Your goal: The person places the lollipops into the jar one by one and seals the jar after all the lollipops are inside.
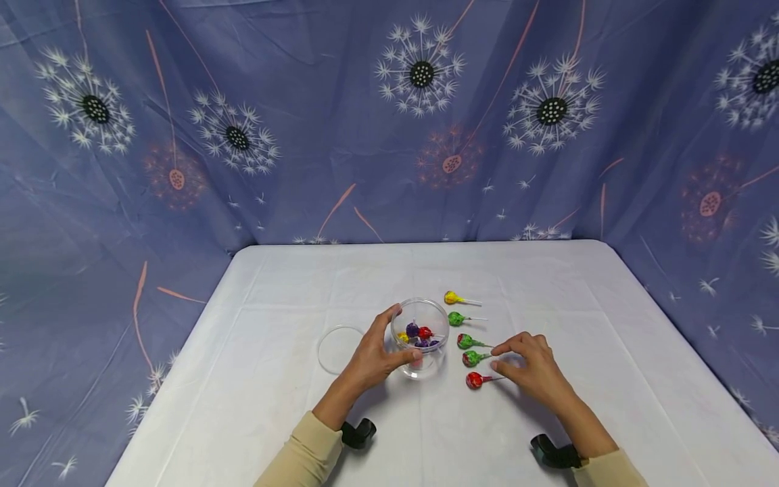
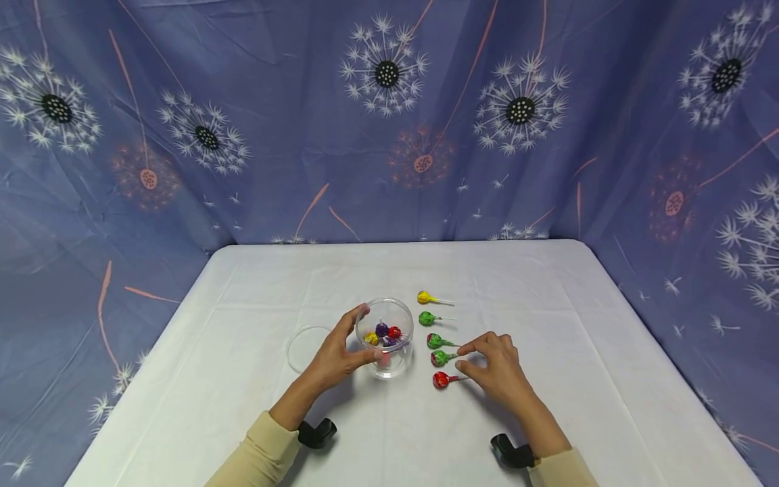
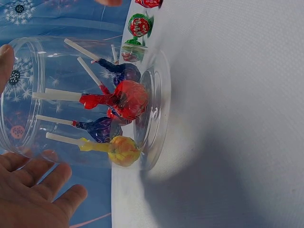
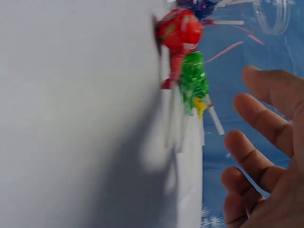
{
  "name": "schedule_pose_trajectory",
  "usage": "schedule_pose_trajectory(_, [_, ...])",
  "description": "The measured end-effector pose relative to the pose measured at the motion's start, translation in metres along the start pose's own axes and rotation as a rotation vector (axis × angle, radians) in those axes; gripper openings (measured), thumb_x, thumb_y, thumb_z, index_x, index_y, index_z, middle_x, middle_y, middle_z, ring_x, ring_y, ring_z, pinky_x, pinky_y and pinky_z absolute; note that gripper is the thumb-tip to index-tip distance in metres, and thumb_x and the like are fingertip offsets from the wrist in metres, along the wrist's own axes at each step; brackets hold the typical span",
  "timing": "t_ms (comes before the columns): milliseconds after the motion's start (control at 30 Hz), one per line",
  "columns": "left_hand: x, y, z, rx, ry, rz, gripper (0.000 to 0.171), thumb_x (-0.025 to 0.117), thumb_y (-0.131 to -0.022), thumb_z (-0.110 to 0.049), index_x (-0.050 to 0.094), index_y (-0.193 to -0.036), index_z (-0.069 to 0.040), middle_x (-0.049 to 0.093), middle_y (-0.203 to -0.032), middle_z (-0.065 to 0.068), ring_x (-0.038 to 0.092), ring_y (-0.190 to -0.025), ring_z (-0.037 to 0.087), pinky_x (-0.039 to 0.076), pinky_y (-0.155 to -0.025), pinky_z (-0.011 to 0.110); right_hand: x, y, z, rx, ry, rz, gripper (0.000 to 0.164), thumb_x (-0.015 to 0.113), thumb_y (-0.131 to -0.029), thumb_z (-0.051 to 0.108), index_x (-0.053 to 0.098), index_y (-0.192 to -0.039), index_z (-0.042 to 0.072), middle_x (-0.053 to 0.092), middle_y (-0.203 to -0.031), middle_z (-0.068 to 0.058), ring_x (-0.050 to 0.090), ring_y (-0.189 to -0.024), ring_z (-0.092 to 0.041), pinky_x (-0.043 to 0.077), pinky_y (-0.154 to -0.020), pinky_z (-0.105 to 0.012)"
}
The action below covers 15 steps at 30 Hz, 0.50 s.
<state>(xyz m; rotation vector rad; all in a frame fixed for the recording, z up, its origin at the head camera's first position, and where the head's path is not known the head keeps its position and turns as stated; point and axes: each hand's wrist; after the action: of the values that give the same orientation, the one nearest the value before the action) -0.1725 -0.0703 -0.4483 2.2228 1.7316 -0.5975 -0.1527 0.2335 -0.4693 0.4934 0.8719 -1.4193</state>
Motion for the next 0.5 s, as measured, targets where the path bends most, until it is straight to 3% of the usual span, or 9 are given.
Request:
schedule_pose_trajectory(200, [0.0, 0.0, 0.0, 0.011, 0.004, -0.001, 0.093, 0.078, -0.071, -0.047, 0.028, -0.147, -0.026, 0.036, -0.151, 0.001, 0.028, -0.143, 0.028, 0.024, -0.114, 0.057, 0.007, 0.009, -0.011, -0.028, 0.016, 0.053, 0.016, 0.077, -0.073, 0.013, 0.071, -0.084, 0.024, 0.057, -0.086, 0.004, 0.038, -0.087, -0.014, 0.026, -0.074, -0.031])
schedule_pose_trajectory(500, [0.0, 0.001, 0.0, 0.018, -0.002, -0.004, 0.094, 0.078, -0.07, -0.048, 0.028, -0.147, -0.024, 0.037, -0.151, 0.001, 0.028, -0.143, 0.028, 0.025, -0.113, 0.057, 0.009, 0.009, -0.018, -0.034, 0.037, 0.066, 0.018, 0.078, -0.074, 0.015, 0.068, -0.079, 0.03, 0.056, -0.083, 0.009, 0.035, -0.082, -0.012, 0.023, -0.072, -0.03])
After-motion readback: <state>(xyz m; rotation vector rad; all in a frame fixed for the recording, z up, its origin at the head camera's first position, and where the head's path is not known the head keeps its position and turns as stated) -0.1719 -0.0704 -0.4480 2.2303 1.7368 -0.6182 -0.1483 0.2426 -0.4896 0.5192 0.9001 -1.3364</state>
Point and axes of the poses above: each hand's wrist, its own y-axis away from the middle knuckle, its own x-axis out of the palm, z = x × y
